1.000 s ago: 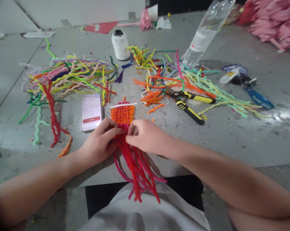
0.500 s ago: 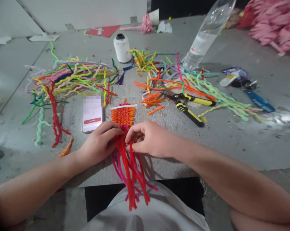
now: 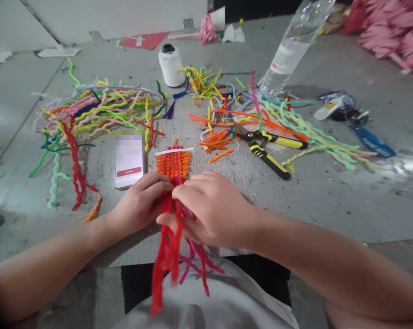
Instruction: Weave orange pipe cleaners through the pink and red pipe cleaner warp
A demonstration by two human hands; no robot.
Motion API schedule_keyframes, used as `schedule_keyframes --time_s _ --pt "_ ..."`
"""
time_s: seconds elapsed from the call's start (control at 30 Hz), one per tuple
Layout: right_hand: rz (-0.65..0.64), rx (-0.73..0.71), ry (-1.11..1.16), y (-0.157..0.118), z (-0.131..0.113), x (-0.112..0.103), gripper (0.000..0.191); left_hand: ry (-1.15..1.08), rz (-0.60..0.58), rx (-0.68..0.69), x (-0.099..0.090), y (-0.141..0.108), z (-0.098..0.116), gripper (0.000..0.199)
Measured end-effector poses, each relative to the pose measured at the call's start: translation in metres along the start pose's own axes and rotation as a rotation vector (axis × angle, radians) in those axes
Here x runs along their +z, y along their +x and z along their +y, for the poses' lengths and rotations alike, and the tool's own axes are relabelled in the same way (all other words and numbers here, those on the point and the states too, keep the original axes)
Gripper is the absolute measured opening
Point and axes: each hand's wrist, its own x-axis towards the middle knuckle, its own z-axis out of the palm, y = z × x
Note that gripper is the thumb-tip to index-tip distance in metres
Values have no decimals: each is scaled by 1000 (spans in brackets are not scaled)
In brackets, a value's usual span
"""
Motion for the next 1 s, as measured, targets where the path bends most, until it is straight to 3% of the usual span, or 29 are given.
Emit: schedule_keyframes --time_s 0.1,0.2,0.4,0.5,0.6,0.67,0.8,1.0 --pt "-44 -175 -92 -2 -3 -2 29 1 -15 -8 0 0 0 16" --pt "-174 -253 -126 1 -1 -1 34 -11 -13 -18 0 0 0 18" --pt "-378 -436 -147 4 14 -5 20 69 -34 30 -1 -1 -1 38" --pt "-286 -271 -123 5 22 -5 25 69 -39 41 -1 -1 -1 31" --pt "-148 139 -127 8 29 1 20 67 -22 22 0 -1 -1 29" --pt "-169 332 -117 11 31 6 16 65 -14 6 1 -1 -1 28" --pt "-260 399 -147 14 30 14 19 49 -2 -2 2 -1 -2 24" --pt "-216 471 -292 12 16 22 17 68 16 17 1 -1 -1 19"
